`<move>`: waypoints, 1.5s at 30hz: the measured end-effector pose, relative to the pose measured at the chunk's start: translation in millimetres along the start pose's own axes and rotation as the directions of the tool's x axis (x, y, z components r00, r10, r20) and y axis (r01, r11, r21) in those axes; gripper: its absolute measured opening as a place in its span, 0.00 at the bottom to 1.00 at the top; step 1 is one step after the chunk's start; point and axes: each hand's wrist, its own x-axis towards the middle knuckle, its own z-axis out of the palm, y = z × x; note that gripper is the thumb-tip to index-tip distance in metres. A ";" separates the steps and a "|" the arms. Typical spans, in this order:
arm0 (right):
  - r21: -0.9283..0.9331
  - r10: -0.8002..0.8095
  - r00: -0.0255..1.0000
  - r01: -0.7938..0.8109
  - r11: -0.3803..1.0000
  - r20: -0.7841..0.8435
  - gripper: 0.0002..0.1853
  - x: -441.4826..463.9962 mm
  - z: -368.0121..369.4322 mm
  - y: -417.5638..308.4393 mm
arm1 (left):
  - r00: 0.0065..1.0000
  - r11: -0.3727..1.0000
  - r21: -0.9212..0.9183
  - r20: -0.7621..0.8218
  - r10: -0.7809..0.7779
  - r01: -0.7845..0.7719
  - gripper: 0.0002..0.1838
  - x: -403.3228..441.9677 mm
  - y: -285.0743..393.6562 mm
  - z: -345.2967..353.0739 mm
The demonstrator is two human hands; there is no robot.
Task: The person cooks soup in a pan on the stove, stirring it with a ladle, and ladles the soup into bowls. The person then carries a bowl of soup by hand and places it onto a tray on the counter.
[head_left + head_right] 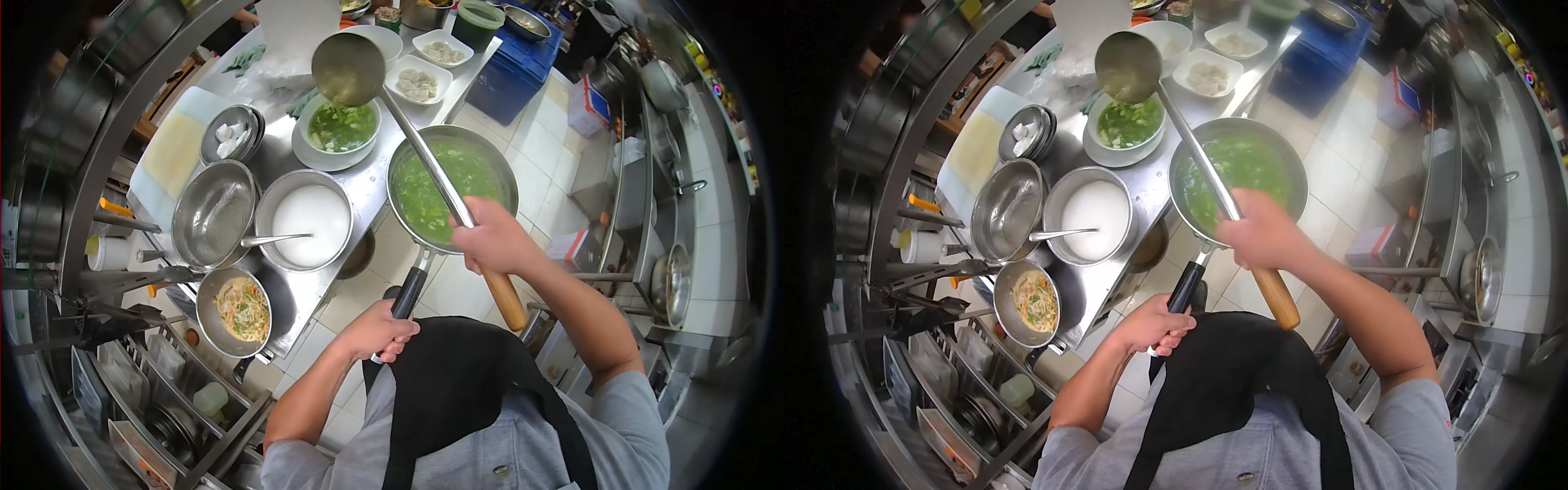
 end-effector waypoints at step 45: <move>0.653 0.442 0.856 -0.500 0.569 0.270 0.08 -121.4 -73.3 104.7 | 0.994 0.996 0.057 -0.096 -0.056 0.062 0.12 60.9 25.6 34.7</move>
